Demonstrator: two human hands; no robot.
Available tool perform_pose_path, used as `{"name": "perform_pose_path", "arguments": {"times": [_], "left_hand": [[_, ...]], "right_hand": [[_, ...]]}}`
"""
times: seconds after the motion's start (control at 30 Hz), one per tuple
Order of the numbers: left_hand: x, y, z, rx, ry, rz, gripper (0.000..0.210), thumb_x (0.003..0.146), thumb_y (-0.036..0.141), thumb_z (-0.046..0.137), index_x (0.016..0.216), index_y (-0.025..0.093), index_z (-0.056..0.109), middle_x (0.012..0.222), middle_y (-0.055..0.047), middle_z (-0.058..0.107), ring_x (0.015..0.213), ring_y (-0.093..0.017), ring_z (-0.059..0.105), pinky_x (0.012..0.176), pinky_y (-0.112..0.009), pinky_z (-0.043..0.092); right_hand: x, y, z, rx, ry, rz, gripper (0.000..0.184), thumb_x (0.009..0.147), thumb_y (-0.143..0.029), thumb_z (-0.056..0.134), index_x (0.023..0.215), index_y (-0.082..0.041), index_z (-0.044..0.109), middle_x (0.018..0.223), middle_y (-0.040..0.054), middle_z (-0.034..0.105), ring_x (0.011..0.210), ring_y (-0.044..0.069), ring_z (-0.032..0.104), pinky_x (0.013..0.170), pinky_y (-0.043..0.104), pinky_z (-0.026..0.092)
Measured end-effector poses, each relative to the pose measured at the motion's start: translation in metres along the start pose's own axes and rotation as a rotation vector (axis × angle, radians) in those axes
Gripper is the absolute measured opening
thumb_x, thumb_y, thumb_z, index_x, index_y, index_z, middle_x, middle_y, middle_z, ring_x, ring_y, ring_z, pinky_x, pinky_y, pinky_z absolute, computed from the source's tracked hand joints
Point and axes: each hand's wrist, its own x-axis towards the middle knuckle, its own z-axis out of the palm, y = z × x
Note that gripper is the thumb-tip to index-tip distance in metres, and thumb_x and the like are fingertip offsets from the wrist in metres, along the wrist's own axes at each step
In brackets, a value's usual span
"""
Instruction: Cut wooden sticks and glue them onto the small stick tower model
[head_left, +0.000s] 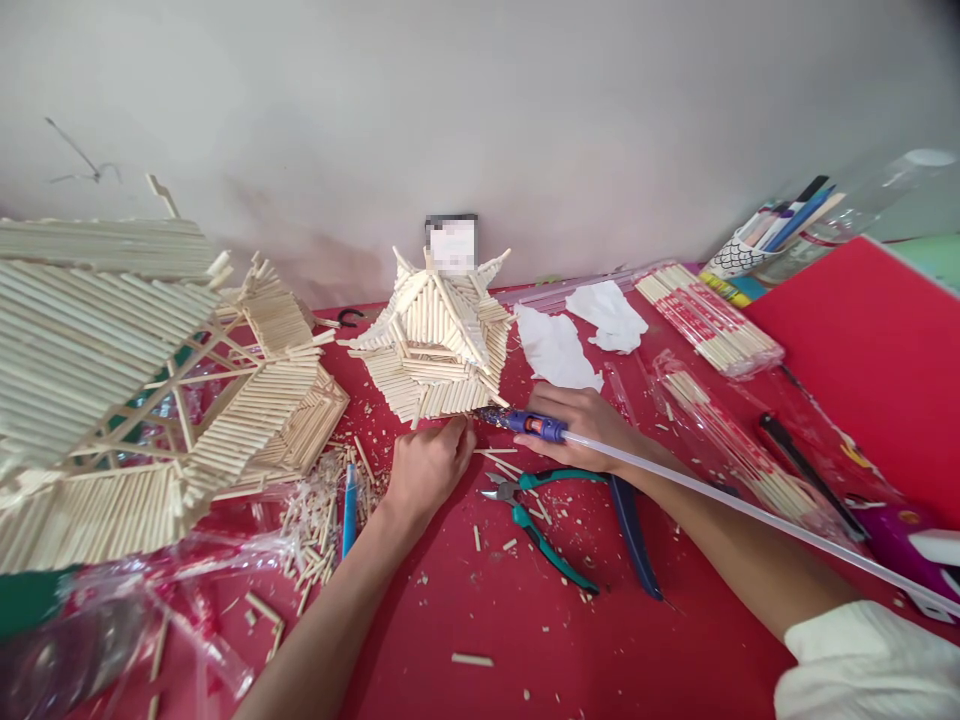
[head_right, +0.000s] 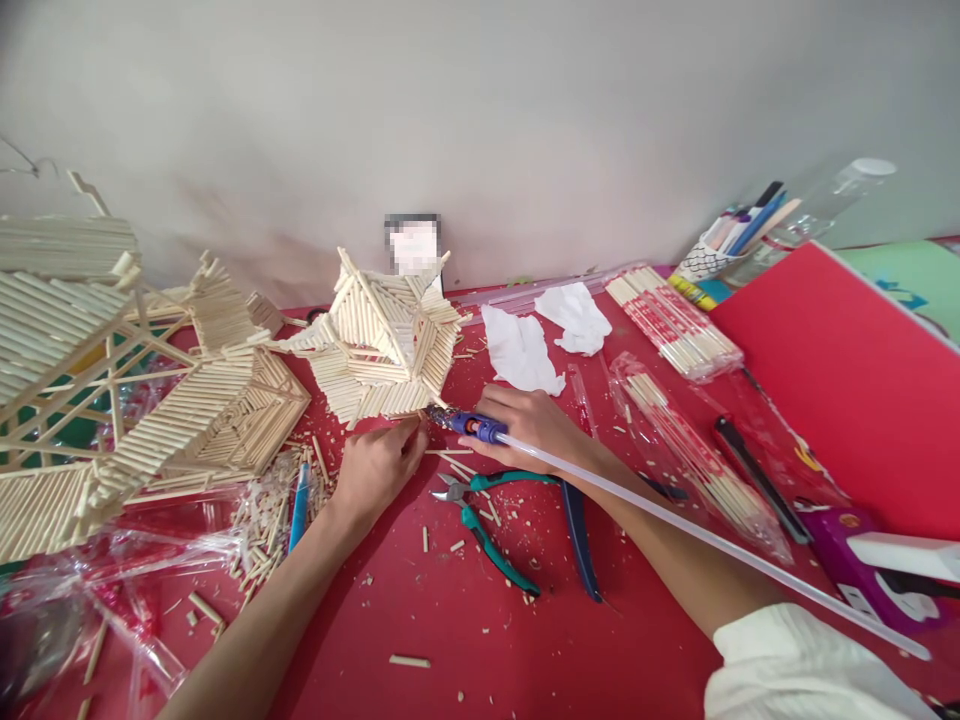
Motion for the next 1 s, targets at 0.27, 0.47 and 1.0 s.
{"name": "perform_pose_path", "arguments": {"times": [0.27,0.47,1.0], "left_hand": [[0.002,-0.001,0.000,-0.012,-0.018,-0.022,0.035,0.102,0.033,0.043,0.099,0.022,0.076,0.073,-0.007,0.076,0.064,-0.019,0.069,0.055,-0.026,0.034],[0.001,-0.001,0.000,-0.011,-0.012,-0.016,0.034,0.102,0.033,0.043,0.103,0.022,0.076,0.073,-0.007,0.075,0.064,-0.020,0.069,0.054,-0.027,0.034],[0.001,-0.002,0.001,-0.010,-0.004,0.019,0.031,0.100,0.029,0.046,0.101,0.021,0.076,0.072,-0.006,0.076,0.063,-0.020,0.068,0.053,-0.028,0.030]], "right_hand": [[-0.001,0.001,0.000,0.000,0.008,0.004,0.035,0.102,-0.047,0.053,0.082,-0.019,0.062,0.079,0.0037,0.062,0.066,0.015,0.057,0.057,0.027,0.041],[-0.002,0.002,-0.001,-0.030,0.012,-0.023,0.032,0.101,-0.044,0.055,0.083,-0.019,0.061,0.078,0.0039,0.061,0.069,0.015,0.057,0.057,0.027,0.042],[0.001,-0.008,0.004,-0.230,0.056,-0.026,0.042,0.103,-0.050,0.049,0.076,-0.019,0.057,0.072,0.0038,0.058,0.062,0.015,0.052,0.052,0.029,0.035]]}}
